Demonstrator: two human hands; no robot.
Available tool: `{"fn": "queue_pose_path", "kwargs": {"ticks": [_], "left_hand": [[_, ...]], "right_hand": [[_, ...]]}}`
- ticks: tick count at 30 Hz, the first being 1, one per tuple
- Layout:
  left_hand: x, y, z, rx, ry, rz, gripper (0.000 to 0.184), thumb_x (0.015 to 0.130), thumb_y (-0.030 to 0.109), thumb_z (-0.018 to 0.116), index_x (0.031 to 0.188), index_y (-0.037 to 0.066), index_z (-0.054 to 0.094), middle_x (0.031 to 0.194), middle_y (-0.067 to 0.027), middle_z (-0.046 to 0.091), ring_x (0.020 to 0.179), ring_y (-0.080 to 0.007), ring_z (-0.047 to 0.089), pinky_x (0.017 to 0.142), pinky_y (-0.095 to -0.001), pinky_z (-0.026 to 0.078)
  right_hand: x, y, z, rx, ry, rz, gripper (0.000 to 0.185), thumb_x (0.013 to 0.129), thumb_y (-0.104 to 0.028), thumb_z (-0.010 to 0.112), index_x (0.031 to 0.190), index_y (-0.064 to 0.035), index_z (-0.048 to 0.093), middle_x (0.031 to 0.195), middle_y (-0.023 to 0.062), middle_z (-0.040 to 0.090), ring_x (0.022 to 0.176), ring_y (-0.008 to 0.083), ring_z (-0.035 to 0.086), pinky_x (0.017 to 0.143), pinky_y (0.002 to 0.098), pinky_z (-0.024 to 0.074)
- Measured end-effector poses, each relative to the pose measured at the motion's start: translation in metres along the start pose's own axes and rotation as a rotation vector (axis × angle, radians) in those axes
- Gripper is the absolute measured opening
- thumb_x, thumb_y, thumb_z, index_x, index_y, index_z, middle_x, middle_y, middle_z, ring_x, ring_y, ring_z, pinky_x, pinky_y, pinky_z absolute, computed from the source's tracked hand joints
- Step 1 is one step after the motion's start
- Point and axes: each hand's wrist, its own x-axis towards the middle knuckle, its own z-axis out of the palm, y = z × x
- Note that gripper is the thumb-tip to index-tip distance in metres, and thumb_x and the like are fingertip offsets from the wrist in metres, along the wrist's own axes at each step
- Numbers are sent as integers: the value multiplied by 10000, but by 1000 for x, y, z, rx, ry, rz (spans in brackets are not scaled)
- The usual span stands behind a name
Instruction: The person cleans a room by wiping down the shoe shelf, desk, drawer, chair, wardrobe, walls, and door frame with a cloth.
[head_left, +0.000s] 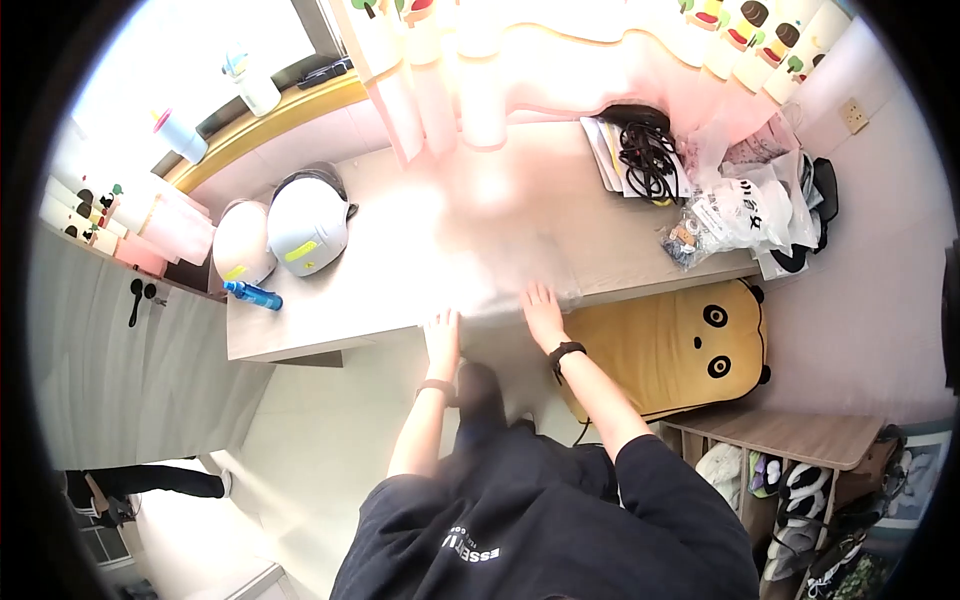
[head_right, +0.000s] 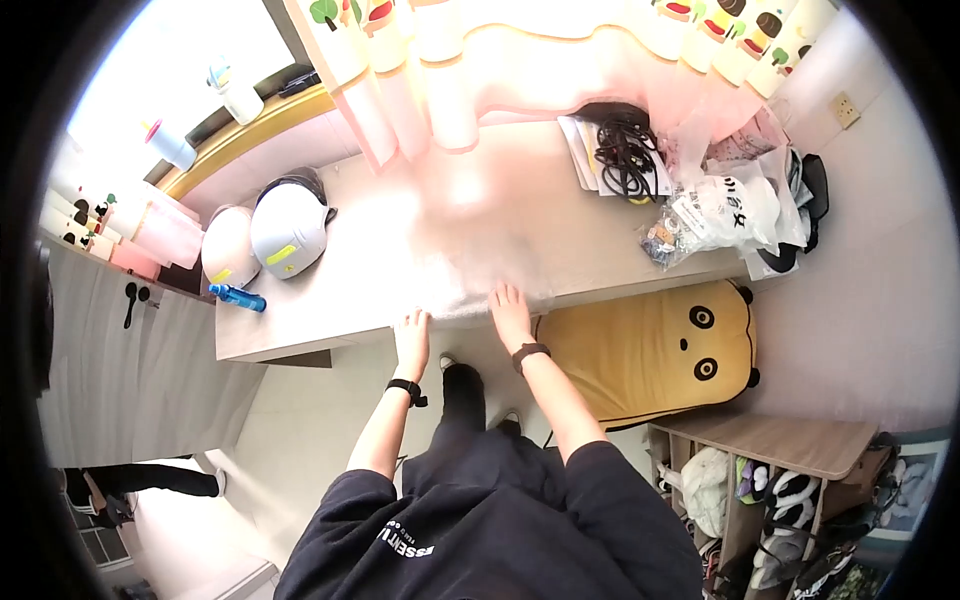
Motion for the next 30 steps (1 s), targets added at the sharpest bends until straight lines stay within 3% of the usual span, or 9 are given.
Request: {"fn": "queue_pose_path", "kwargs": {"ticks": [5, 10, 13, 17, 23, 25, 26, 28, 30], "left_hand": [[-4, -7, -1, 22, 59, 70, 332, 705, -31, 515, 1020, 68, 544, 1017, -119, 515, 969, -293, 475, 834, -395, 392], [-12, -18, -10, -146, 4, 61, 342, 710, -2, 543, 1045, 62, 531, 1017, -129, 507, 973, -312, 469, 862, -406, 374], [-17, -19, 0, -119, 80, 63, 468, 716, 98, 633, 1152, 48, 470, 1079, -139, 513, 1026, -317, 465, 922, -406, 349], [-9, -15, 7, -194, 82, -55, 456, 723, 103, 635, 1146, 50, 472, 1041, -139, 516, 995, -317, 473, 902, -411, 360], [1, -6, -5, -193, 16, -23, 278, 691, 92, 637, 953, 73, 546, 975, -126, 513, 945, -307, 480, 845, -411, 382], [-9, -2, -16, -274, 137, 156, 214, 674, 84, 632, 871, 73, 549, 973, -112, 512, 951, -298, 475, 851, -402, 377], [-13, -3, -23, -343, 92, 269, 216, 688, 84, 631, 883, 61, 542, 927, -137, 535, 906, -334, 507, 805, -418, 413], [-20, -11, -20, -500, -392, 233, 186, 750, 122, 612, 899, 48, 529, 880, -174, 568, 863, -371, 543, 748, -437, 445], [-26, -11, -36, -600, -479, 174, 179, 846, 198, 502, 842, 20, 524, 793, -232, 577, 761, -415, 559, 688, -493, 436]], "right_hand": [[10, -7, 11, 2, 11, 77, 238, 778, -105, 513, 1006, -46, 548, 1111, 109, 527, 992, 253, 507, 806, 361, 451], [0, 8, -7, 75, 58, 5, 245, 760, -71, 514, 998, -26, 544, 1051, 121, 536, 973, 261, 525, 806, 354, 455], [-13, 17, -19, 374, 6, -77, 236, 739, 4, 481, 970, -4, 530, 1005, 159, 530, 973, 322, 506, 833, 398, 436], [-37, 16, -33, 621, -78, -123, 133, 739, 14, 461, 867, -11, 484, 946, 169, 527, 968, 346, 494, 821, 415, 425], [-57, 37, -47, 712, -304, -56, 95, 788, -54, 481, 868, -15, 447, 842, 197, 560, 858, 393, 539, 741, 458, 433], [-63, 52, -49, 746, -404, 10, 125, 838, -132, 494, 913, -36, 467, 827, 208, 611, 810, 411, 578, 674, 475, 451], [-65, 61, -48, 745, -400, -7, 125, 838, -132, 494, 913, -36, 467, 827, 208, 611, 810, 411, 578, 674, 475, 451], [-68, 74, -51, 776, -563, 35, 180, 846, -171, 507, 981, -51, 507, 876, 204, 624, 846, 398, 587, 720, 461, 462], [-66, 84, -57, 888, -554, 7, 223, 857, -206, 543, 1002, -37, 539, 859, 178, 633, 815, 329, 613, 714, 395, 477]]}}
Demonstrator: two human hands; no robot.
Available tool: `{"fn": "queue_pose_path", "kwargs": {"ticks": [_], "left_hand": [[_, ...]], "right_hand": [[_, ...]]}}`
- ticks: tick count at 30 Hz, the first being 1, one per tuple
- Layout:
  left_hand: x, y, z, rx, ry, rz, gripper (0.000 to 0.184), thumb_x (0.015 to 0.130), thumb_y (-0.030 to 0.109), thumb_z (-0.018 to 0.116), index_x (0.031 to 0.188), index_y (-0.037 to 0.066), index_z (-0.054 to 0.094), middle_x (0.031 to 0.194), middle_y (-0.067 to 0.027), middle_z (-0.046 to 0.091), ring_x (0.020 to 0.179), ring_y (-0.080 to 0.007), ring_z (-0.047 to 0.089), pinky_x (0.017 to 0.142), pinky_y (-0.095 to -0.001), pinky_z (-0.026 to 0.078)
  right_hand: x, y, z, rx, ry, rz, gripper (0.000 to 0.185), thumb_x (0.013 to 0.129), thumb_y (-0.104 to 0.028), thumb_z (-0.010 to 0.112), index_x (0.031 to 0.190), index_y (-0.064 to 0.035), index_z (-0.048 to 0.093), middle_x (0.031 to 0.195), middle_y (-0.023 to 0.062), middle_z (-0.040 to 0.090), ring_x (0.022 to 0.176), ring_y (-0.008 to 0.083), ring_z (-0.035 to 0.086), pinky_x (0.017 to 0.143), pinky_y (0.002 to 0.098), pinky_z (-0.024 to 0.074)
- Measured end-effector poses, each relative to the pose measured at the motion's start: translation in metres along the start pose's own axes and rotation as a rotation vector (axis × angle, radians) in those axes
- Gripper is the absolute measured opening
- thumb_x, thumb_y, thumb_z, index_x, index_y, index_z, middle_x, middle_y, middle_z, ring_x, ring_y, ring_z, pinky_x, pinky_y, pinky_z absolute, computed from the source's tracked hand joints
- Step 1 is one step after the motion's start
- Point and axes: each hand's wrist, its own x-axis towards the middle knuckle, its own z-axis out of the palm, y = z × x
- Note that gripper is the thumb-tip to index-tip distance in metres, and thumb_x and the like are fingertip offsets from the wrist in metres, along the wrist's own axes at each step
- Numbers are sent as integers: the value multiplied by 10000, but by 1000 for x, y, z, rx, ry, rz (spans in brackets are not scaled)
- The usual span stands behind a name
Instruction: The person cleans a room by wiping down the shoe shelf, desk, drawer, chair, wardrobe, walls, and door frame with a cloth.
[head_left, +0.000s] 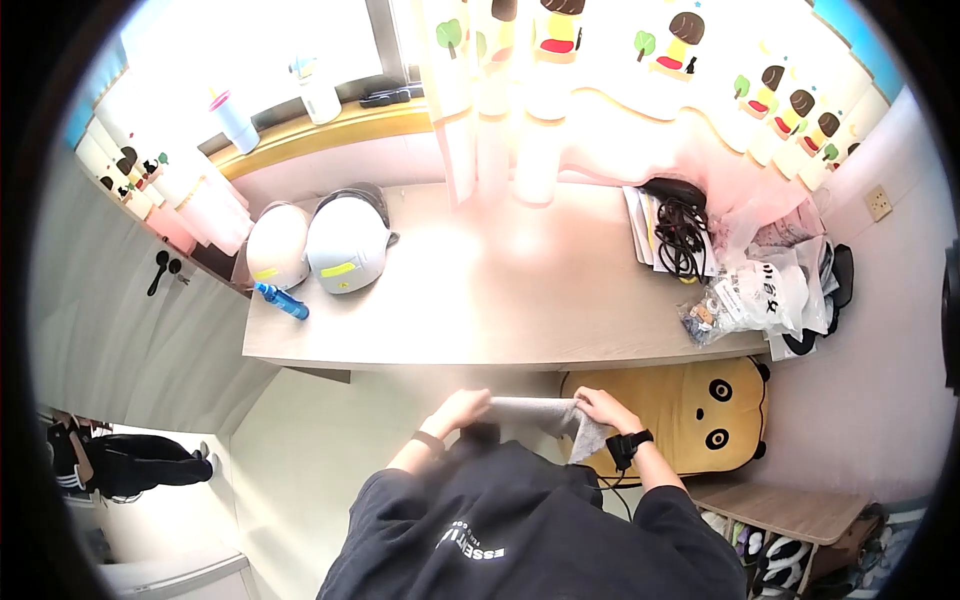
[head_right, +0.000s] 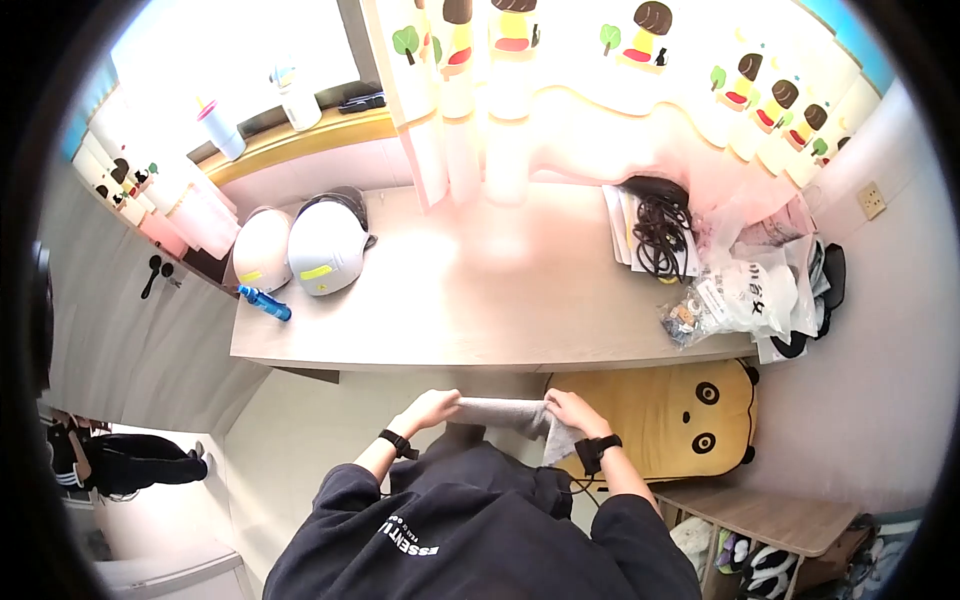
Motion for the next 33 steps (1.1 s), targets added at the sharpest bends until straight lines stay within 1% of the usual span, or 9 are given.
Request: {"fn": "queue_pose_path", "kwargs": {"ticks": [4, 6, 10, 12, 13, 15, 17, 19, 33], "left_hand": [[14, 6, -38, -19, 54, -71, 236, 864, 240, 544, 991, 42, 542, 878, -200, 595, 862, -369, 574, 732, -428, 463], [31, 5, -54, -75, 223, -142, 303, 857, 224, 553, 1100, 44, 540, 968, -209, 600, 888, -371, 575, 777, -424, 463], [78, 5, -93, -14, 604, -82, 349, 846, 184, 557, 1169, 54, 520, 1080, -214, 581, 942, -375, 573, 814, -405, 468], [94, 16, -110, 87, 731, -236, 427, 836, 153, 552, 1245, 64, 465, 1204, -198, 518, 1075, -373, 515, 891, -402, 433], [101, 11, -103, 85, 731, -241, 427, 836, 153, 552, 1245, 64, 465, 1204, -198, 518, 1075, -373, 515, 891, -402, 433], [108, 4, -82, 326, 634, -124, 531, 815, 135, 565, 1314, 73, 395, 1350, -178, 389, 1218, -366, 394, 986, -440, 350], [109, -19, -40, 283, 358, -152, 623, 811, 263, 578, 1365, 97, 345, 1441, -170, 255, 1338, -352, 218, 1062, -506, 225], [101, -35, -2, 377, 434, -122, 644, 818, 341, 556, 1374, 97, 342, 1461, -160, 227, 1359, -347, 173, 1088, -488, 163], [153, -41, -43, 303, 425, -165, 612, 826, 332, 534, 1366, 103, 361, 1454, -133, 257, 1357, -319, 193, 1084, -484, 170]], "right_hand": [[17, -25, -29, 49, 129, -27, 202, 869, -193, 534, 943, -10, 576, 824, 177, 626, 777, 295, 610, 704, 362, 467], [40, -36, -40, -29, 369, -39, 194, 851, -204, 547, 939, -37, 587, 856, 194, 627, 827, 370, 594, 705, 420, 465], [100, -78, -66, -51, 624, 1, 220, 796, -105, 576, 1005, -40, 570, 935, 139, 609, 925, 318, 557, 873, 414, 395], [129, -83, -62, -141, 992, -164, 283, 790, -71, 568, 1068, -21, 542, 1050, 156, 573, 998, 328, 523, 893, 418, 381], [142, -78, -55, -200, 907, -115, 373, 804, -121, 568, 1159, -18, 513, 1214, 168, 498, 1110, 352, 455, 965, 433, 336], [161, -70, -21, -325, 815, -70, 425, 814, -157, 565, 1209, -26, 484, 1278, 168, 448, 1170, 352, 410, 1004, 443, 295], [168, -56, 21, -469, 652, -33, 526, 828, -230, 555, 1296, -34, 418, 1384, 164, 346, 1272, 341, 313, 1065, 455, 219], [166, -51, 46, -525, 594, -27, 596, 831, -276, 548, 1343, -33, 364, 1431, 156, 284, 1327, 317, 242, 1089, 459, 178], [223, -53, 8, -525, 548, 80, 610, 828, -296, 502, 1368, -65, 336, 1458, 128, 251, 1349, 276, 214, 1101, 437, 153]]}}
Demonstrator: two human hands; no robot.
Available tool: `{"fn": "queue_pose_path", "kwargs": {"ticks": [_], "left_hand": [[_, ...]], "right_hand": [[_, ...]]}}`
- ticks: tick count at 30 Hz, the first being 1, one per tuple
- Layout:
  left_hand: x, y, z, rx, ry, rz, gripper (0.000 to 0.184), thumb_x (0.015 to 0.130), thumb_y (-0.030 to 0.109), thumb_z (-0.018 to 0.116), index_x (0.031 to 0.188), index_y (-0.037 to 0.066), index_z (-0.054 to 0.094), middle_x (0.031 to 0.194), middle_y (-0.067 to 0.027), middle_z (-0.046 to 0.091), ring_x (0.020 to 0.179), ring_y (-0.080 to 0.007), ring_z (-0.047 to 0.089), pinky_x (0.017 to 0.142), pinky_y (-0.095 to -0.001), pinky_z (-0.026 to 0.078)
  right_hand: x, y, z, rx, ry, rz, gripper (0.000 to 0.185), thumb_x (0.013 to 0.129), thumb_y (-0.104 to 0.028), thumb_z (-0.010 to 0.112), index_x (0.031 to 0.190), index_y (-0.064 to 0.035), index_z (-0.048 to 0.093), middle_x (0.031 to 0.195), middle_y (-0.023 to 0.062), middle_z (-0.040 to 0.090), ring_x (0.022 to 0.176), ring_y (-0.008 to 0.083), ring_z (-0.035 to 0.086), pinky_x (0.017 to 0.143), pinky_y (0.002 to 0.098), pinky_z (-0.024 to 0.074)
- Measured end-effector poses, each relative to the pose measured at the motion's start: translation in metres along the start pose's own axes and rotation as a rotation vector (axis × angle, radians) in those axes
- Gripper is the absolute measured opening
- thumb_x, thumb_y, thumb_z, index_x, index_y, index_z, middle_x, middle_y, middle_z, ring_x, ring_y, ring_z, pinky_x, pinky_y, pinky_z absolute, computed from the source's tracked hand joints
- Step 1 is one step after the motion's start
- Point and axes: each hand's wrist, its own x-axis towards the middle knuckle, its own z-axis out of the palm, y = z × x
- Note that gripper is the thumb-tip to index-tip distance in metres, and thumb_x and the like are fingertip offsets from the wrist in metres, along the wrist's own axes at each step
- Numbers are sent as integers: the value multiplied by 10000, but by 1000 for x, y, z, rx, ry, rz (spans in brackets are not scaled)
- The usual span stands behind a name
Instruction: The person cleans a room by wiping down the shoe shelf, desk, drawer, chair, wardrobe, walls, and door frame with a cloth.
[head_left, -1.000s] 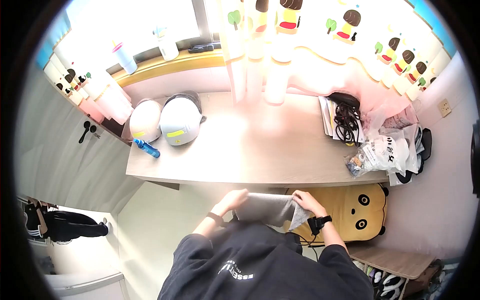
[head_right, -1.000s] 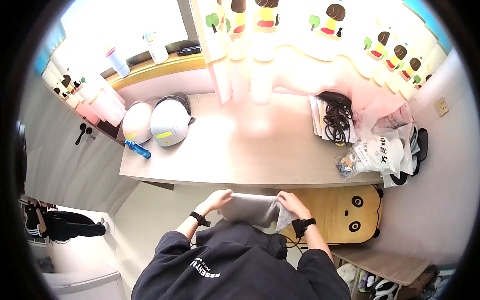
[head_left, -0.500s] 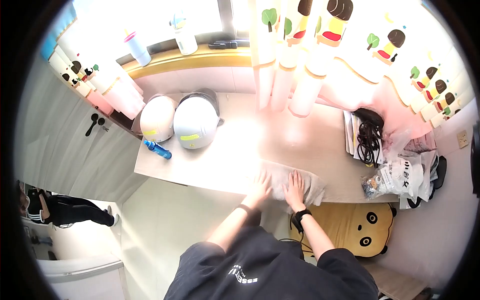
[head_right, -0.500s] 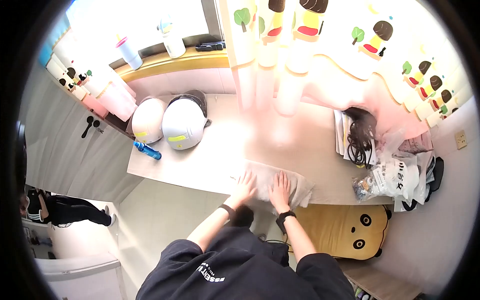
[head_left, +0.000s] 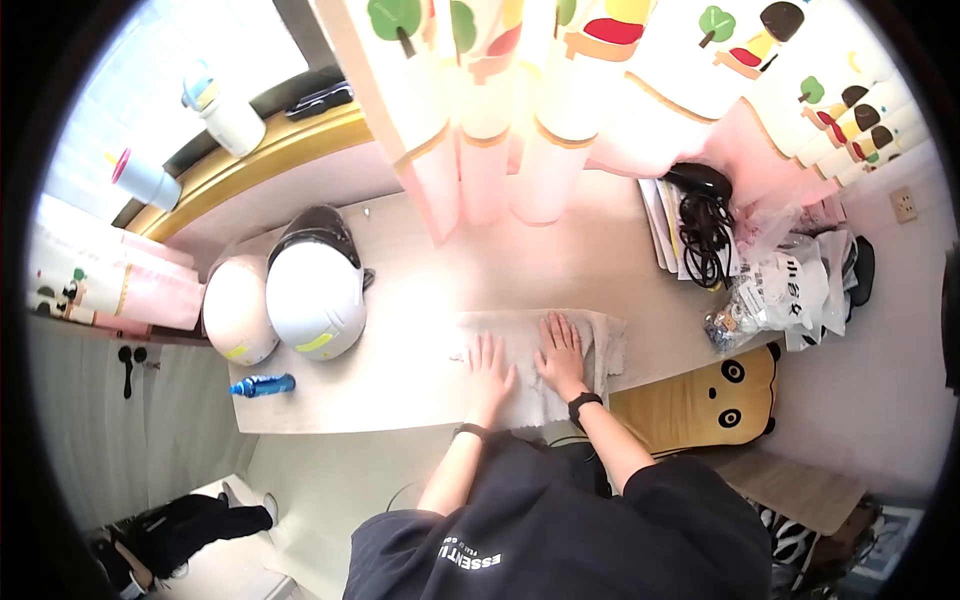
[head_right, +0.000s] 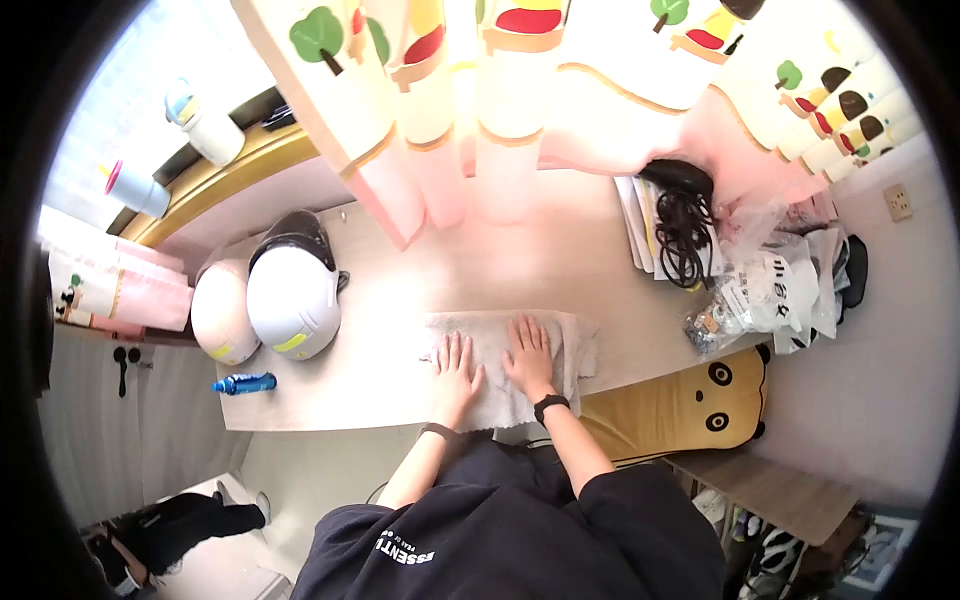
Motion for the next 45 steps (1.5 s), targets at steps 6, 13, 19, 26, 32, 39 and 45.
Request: {"fn": "queue_pose_path", "kwargs": {"ticks": [6, 13, 19, 26, 32, 39, 45], "left_hand": [[49, -1, -5, 111, -81, -7, 622, 857, 359, 441, 1402, 97, 295, 1482, -123, 203, 1379, -295, 134, 1107, -469, 102], [122, -1, -4, 156, -6, 144, 594, 851, 312, 461, 1372, 60, 329, 1460, -148, 239, 1362, -314, 172, 1100, -474, 119], [162, -1, 3, 111, -53, 153, 581, 816, 277, 480, 1340, 57, 357, 1440, -136, 281, 1355, -298, 194, 1093, -477, 134], [196, 3, 10, -2, 10, 247, 573, 752, 232, 486, 1293, 58, 408, 1400, -119, 346, 1340, -282, 236, 1091, -473, 151], [197, -2, 14, -55, 66, 242, 555, 750, 235, 491, 1274, 62, 437, 1385, -110, 372, 1335, -278, 251, 1088, -475, 161], [178, -12, 22, -30, 113, 207, 531, 783, 235, 497, 1286, 72, 446, 1399, -105, 355, 1339, -273, 248, 1088, -474, 173], [116, -25, 17, -3, 167, 146, 514, 863, 278, 470, 1335, 88, 400, 1433, -120, 303, 1347, -295, 226, 1088, -482, 164]], "right_hand": [[43, 2, -2, 9, 64, 60, 582, 812, -282, 497, 1341, -73, 373, 1411, 128, 326, 1323, 278, 261, 1091, 441, 184], [87, 6, 1, 41, 140, 221, 552, 808, -258, 504, 1317, -72, 402, 1385, 128, 363, 1307, 277, 291, 1077, 457, 199], [103, 8, -1, 54, 162, 240, 554, 801, -242, 503, 1316, -67, 403, 1372, 129, 380, 1296, 276, 309, 1068, 457, 211], [109, 7, 0, 1, 143, 245, 561, 800, -222, 498, 1324, -52, 388, 1374, 137, 369, 1290, 272, 317, 1060, 460, 219], [111, 4, -1, -8, 167, 191, 541, 811, -214, 488, 1316, -45, 392, 1379, 142, 359, 1287, 283, 316, 1050, 460, 230], [108, 3, 12, -66, 223, 159, 535, 808, -203, 491, 1310, -46, 397, 1370, 157, 370, 1272, 307, 332, 1032, 455, 261], [100, 7, 25, -39, 297, 120, 508, 807, -206, 503, 1283, -45, 426, 1353, 161, 397, 1246, 309, 362, 1020, 441, 285]]}}
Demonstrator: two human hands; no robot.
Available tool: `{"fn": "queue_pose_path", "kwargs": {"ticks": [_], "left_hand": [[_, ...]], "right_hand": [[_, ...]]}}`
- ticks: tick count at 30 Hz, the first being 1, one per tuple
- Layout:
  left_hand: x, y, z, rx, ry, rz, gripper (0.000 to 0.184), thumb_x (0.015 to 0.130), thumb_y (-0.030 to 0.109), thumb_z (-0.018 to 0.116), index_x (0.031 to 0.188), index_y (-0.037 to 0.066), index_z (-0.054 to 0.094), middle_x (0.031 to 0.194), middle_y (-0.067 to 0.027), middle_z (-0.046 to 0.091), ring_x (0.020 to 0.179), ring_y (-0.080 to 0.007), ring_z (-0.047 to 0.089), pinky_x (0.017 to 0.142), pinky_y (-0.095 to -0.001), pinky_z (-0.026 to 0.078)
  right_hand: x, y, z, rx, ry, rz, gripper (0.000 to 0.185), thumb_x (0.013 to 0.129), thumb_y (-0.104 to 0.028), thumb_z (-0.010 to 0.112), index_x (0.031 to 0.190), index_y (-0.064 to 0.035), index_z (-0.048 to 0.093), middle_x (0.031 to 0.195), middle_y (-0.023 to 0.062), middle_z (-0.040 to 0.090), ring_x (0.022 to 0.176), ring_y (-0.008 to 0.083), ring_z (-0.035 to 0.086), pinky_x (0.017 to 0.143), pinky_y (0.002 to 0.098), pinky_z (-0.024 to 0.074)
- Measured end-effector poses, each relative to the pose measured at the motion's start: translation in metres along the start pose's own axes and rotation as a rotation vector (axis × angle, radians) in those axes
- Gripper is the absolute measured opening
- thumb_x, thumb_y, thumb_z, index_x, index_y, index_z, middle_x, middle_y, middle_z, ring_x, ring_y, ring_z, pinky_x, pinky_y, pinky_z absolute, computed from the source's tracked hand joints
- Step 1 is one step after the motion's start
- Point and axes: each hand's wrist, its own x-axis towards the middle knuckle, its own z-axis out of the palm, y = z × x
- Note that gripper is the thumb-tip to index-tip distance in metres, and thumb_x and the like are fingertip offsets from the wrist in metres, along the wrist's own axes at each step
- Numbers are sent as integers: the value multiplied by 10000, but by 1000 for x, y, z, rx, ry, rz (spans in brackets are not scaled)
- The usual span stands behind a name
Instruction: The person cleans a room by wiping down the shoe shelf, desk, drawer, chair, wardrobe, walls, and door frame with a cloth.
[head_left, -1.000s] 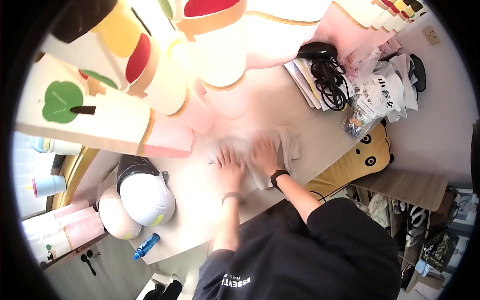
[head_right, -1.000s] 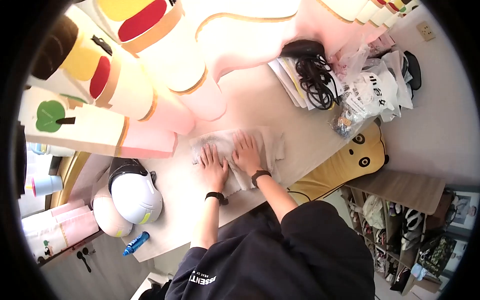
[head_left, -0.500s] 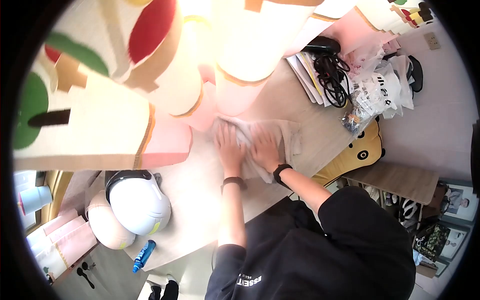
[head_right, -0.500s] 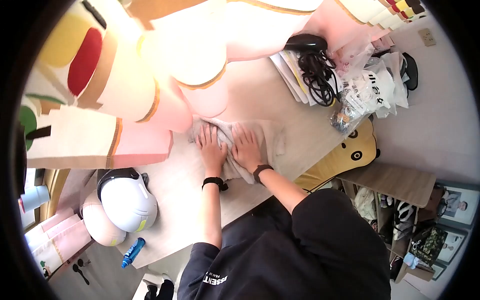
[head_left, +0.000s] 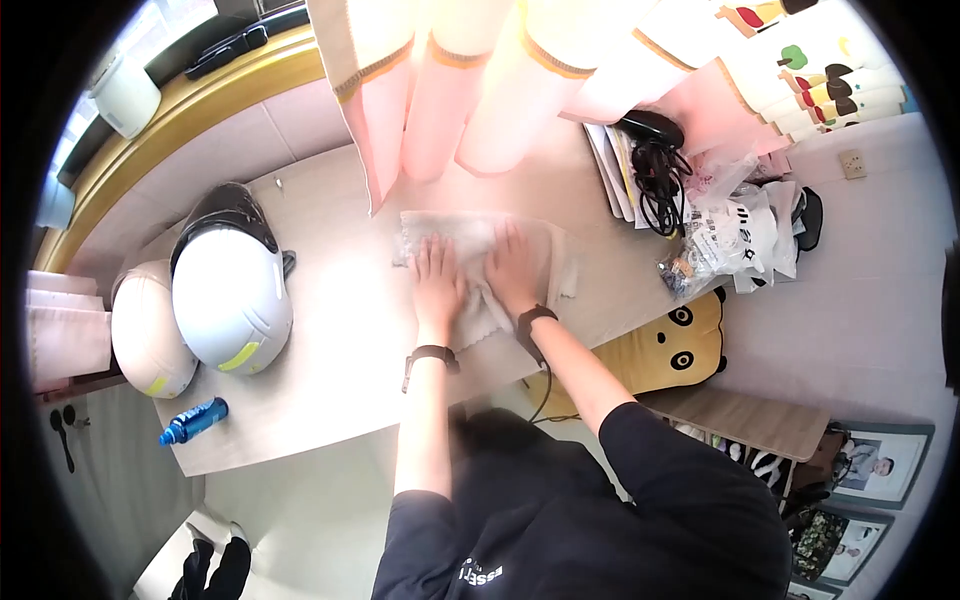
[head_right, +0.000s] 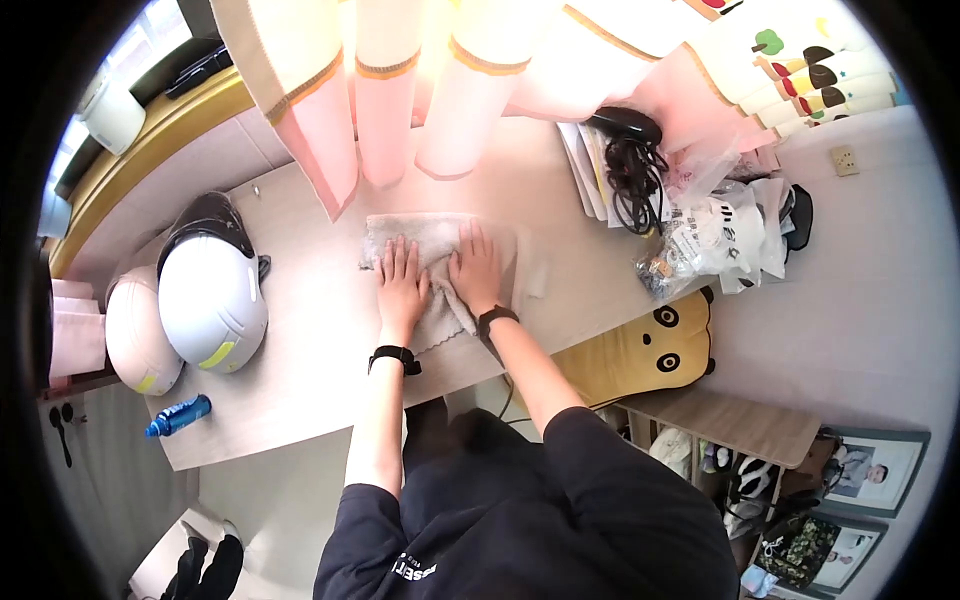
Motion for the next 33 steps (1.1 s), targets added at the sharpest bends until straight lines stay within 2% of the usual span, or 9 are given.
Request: {"fn": "queue_pose_path", "kwargs": {"ticks": [11, 15, 16, 19, 21, 26, 29, 31, 33], "left_hand": [[-151, 44, -22, 87, -38, -81, 583, 853, 286, 476, 1374, 67, 333, 1456, -149, 250, 1360, -325, 178, 1090, -495, 148], [-204, 57, -38, 168, -201, -57, 667, 855, 353, 501, 1404, 58, 265, 1476, -177, 179, 1367, -348, 143, 1087, -494, 147], [-209, 61, -44, 165, -232, -53, 709, 835, 365, 532, 1408, 57, 251, 1477, -182, 167, 1368, -349, 137, 1087, -500, 143], [-224, 72, -51, 191, -329, -85, 859, 756, 394, 625, 1422, 60, 198, 1485, -186, 123, 1372, -357, 104, 1087, -517, 128], [-229, 76, -51, 217, -385, -107, 895, 743, 405, 638, 1428, 64, 173, 1486, -190, 111, 1373, -365, 83, 1081, -532, 126], [-231, 82, -56, 242, -458, -131, 933, 737, 418, 644, 1437, 79, 128, 1489, -191, 88, 1375, -366, 64, 1076, -541, 129], [-237, 79, -49, 224, -452, -144, 1051, 666, 424, 711, 1444, 86, 88, 1493, -192, 57, 1381, -360, 36, 1076, -552, 112], [-230, 76, -42, 229, -472, -140, 1101, 635, 428, 737, 1445, 87, 74, 1494, -192, 44, 1382, -361, 25, 1076, -557, 104], [-223, 72, -34, 502, -428, -83, 1185, 577, 435, 777, 1446, 78, 54, 1497, -193, 23, 1381, -371, 7, 1075, -566, 87]], "right_hand": [[-151, -18, -61, 83, -113, -67, 509, 828, -229, 500, 1299, -49, 428, 1415, 128, 332, 1309, 277, 291, 1066, 442, 233], [-195, -6, -77, 115, -121, -134, 532, 825, -240, 518, 1312, -51, 412, 1415, 124, 331, 1306, 267, 295, 1066, 439, 236], [-203, -4, -78, 111, -130, -152, 553, 815, -231, 531, 1314, -37, 395, 1412, 158, 319, 1307, 314, 281, 1059, 438, 247], [-220, 1, -93, 79, -211, -139, 615, 814, -270, 565, 1351, -57, 356, 1436, 124, 291, 1327, 279, 254, 1074, 434, 224], [-226, 7, -106, 51, -402, -171, 693, 797, -272, 601, 1385, -69, 295, 1461, 118, 237, 1350, 277, 202, 1088, 429, 202], [-226, 18, -104, 72, -512, -183, 716, 796, -271, 613, 1399, -87, 273, 1479, 109, 194, 1366, 272, 160, 1098, 428, 178], [-224, 19, -100, 93, -547, -168, 808, 767, -300, 647, 1418, -86, 219, 1494, 116, 141, 1374, 278, 130, 1102, 441, 160], [-212, 14, -111, -109, -694, -217, 925, 733, -353, 684, 1436, -86, 143, 1506, 128, 63, 1387, 280, 69, 1108, 460, 127], [-198, 9, -119, -117, -744, -206, 965, 722, -370, 695, 1439, -87, 115, 1508, 132, 35, 1390, 280, 42, 1110, 465, 113]]}}
